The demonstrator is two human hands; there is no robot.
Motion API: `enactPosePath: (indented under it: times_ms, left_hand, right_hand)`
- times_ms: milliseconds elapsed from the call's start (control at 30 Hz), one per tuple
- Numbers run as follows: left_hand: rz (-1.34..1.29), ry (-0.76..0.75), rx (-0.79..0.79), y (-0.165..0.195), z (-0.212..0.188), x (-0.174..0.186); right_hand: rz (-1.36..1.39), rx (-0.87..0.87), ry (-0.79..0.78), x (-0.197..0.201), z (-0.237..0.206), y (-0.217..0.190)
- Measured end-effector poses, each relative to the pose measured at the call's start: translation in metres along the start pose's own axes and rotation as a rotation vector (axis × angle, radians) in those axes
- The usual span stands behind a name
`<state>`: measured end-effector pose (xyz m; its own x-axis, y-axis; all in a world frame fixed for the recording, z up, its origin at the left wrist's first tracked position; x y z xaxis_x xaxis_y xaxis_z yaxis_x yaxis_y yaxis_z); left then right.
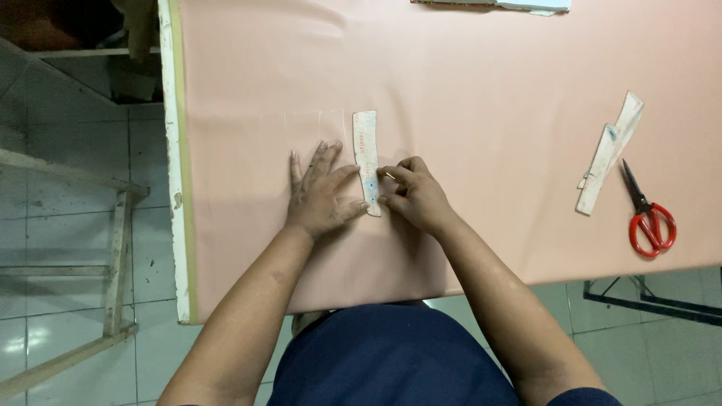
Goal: The person places a paper pattern on a large sheet of pink fabric and uses a small marking tool to trace the pattern's outline. They repeat this process for several pattern pieces, repositioning the pattern and marking each one in sequence.
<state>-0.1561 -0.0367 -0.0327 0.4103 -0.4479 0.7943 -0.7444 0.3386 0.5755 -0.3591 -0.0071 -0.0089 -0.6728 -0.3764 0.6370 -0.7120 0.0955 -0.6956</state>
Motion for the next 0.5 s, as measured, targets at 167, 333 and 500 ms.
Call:
enactPosePath:
  times_ms: [167, 333, 500]
  left_hand:
    - [-0.031, 0.034, -0.017, 0.0007, -0.0025, 0.0025]
    - [-0.042, 0.048, -0.02, -0.0002, -0.0033, 0.0022]
    - [-0.024, 0.05, -0.026, -0.0005, -0.0034, 0.0016]
  right_hand:
    - [0.012, 0.0, 0.001, -0.0012, 0.0004, 0.0015]
    - [-0.006, -0.013, -0.004, -0.0002, 0.0013, 0.0004]
    - [0.0, -0.023, -0.002, -0.0003, -0.0005, -0.001]
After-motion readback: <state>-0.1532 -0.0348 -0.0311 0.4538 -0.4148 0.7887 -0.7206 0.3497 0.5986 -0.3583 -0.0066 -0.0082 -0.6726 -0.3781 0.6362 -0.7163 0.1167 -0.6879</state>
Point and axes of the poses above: each hand's wrist, its own z-axis towards the middle knuckle, its own x-axis out of the back of the hand, y = z × x, the point moved 4 cm from there along z, towards the middle knuckle, and after that the axes turned 11 degrees about -y, right-handed, at the moved point
